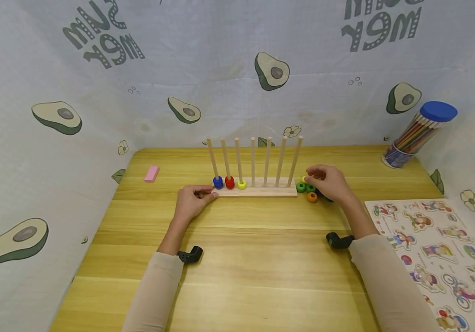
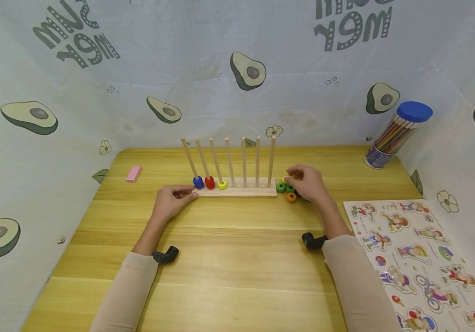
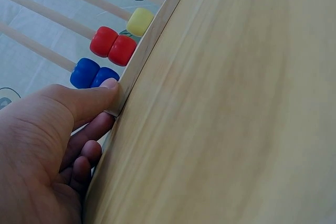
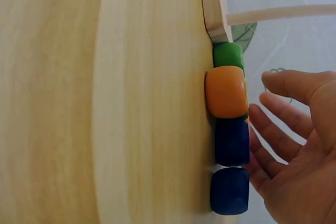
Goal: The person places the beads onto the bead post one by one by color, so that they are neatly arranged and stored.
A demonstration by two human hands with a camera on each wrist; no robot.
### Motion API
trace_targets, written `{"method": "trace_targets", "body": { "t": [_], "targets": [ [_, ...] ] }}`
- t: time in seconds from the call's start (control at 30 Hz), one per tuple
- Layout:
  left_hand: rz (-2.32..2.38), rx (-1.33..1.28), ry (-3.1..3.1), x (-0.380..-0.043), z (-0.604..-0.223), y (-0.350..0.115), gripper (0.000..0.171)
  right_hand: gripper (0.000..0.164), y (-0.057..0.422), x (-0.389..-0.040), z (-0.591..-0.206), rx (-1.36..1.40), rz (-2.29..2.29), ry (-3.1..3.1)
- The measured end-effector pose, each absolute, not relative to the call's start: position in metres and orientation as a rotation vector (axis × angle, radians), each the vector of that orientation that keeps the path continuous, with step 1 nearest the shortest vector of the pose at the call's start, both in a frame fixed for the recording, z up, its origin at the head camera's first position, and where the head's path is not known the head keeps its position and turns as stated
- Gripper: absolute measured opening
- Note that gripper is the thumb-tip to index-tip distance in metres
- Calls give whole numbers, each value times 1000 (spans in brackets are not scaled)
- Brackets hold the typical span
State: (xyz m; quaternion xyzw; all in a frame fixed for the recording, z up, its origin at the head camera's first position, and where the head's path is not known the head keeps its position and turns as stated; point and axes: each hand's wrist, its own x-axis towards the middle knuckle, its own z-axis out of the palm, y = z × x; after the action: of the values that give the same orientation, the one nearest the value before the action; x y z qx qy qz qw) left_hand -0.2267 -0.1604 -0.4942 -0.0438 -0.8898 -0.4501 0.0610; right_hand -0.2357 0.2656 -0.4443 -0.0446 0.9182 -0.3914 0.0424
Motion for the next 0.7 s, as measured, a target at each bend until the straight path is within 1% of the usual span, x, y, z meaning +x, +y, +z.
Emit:
{"method": "trace_targets", "body": {
  "t": [0.37, 0.7],
  "targets": [
    [-1378, -133, -2679, -225, -495, -160, 24, 39, 263, -242, -453, -127, -1119, 2814],
    [-1388, -127, -2685, -227, -495, -160, 24, 40, 259, -241, -452, -132, -1082, 2850]
  ]
}}
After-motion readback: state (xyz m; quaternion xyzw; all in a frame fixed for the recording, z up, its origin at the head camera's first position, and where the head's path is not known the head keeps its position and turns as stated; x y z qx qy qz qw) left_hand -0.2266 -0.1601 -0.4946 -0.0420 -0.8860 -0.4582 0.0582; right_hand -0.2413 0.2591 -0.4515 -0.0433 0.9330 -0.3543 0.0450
